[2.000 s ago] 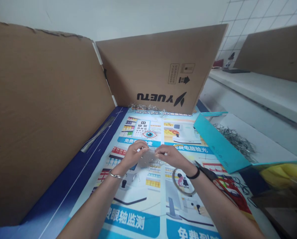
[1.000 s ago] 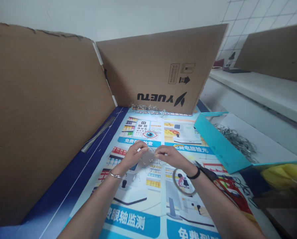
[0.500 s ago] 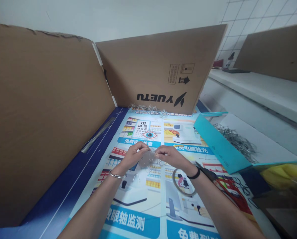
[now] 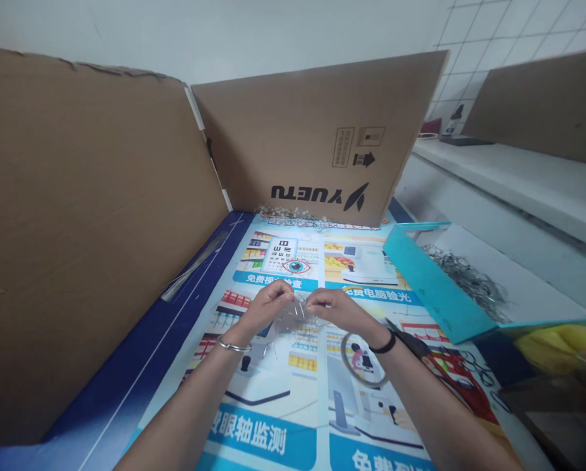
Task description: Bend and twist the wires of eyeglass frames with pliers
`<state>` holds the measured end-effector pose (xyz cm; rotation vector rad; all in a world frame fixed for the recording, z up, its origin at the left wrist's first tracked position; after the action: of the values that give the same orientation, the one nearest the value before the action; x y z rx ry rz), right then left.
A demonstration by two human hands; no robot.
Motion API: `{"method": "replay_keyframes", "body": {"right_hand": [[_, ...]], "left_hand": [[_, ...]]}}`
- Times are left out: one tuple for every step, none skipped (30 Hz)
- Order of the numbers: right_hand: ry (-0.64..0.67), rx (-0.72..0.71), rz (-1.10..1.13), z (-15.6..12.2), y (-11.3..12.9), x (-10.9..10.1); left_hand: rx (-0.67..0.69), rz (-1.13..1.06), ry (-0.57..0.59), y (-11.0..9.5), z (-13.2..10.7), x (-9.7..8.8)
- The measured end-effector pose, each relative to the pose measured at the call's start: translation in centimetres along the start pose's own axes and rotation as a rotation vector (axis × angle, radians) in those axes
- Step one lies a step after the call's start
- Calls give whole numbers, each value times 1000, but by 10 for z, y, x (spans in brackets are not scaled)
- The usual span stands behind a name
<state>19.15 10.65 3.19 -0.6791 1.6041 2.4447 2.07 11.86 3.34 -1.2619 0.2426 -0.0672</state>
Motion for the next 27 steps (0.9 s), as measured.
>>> {"method": "replay_keyframes", "body": {"right_hand": [[1,2,0,0,0,0],[2,6,1,0,-1,0],[3,10,2,0,0,0],[2,16,3,0,0,0],[1,23,4,0,1,0],[0,30,5,0,1,-1],[3,36,8,0,2,-1],[6,42,14,0,3,-1],[9,47,21,0,4,-2],[11,51,28,0,4,-2],[8,53,33,0,4,-4],[-2,53,33,0,4,-5],[-20,49,26,0,3,-6],[-46,39,12,1,3,-8],[-77,19,-7,1,4,-8],[-110,-12,-27,1,5,-9],[-146,-54,-47,1,7,-8],[-177,-106,-69,1,9,-7],[-205,-166,-96,1,12,-5],[-231,-229,-132,0,14,-3],[-256,-292,-180,-2,16,0],[-274,-351,-239,-3,18,3],[-284,-404,-301,-4,20,6],[-290,-452,-358,-6,21,8],[-293,-490,-403,-7,21,10],[-296,-521,-434,-7,22,11],[-303,-540,-454,-8,23,11]], "left_hand": [[-1,10,-4,0,0,0],[0,22,-8,0,0,0],[2,35,-12,0,1,0],[5,50,-16,-1,1,0],[8,65,-19,-2,1,0],[12,80,-23,-2,1,1],[18,95,-27,-3,1,1],[25,107,-31,-4,0,1],[32,115,-34,-5,0,1],[39,120,-35,-5,0,1],[45,125,-33,-5,0,2],[49,131,-35,-5,0,2],[53,140,-36,-4,0,2],[56,150,-39,-4,0,1],[60,160,-41,-3,0,2],[67,168,-42,-3,0,2],[74,172,-42,-3,0,2],[81,173,-39,-3,0,2],[87,171,-34,-3,-1,3],[91,169,-30,-3,-1,3],[92,168,-29,-3,-1,4],[91,169,-29,-3,-2,4],[87,172,-30,-3,-2,4],[82,177,-32,-3,-2,4],[79,180,-36,-2,-2,4],[78,182,-39,-2,-2,4],[76,181,-40,-2,-2,5]]}}
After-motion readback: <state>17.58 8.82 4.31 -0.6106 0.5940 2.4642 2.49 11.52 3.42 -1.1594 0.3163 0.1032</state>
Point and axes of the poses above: each hand's wrist, its own z-axis towards the middle knuckle, its own x-axis out of the palm, y = z × x, the point moved 4 cm from there along z, towards the middle knuckle, and after that the axes turned 15 degrees about -y, right-handed, at the moved point
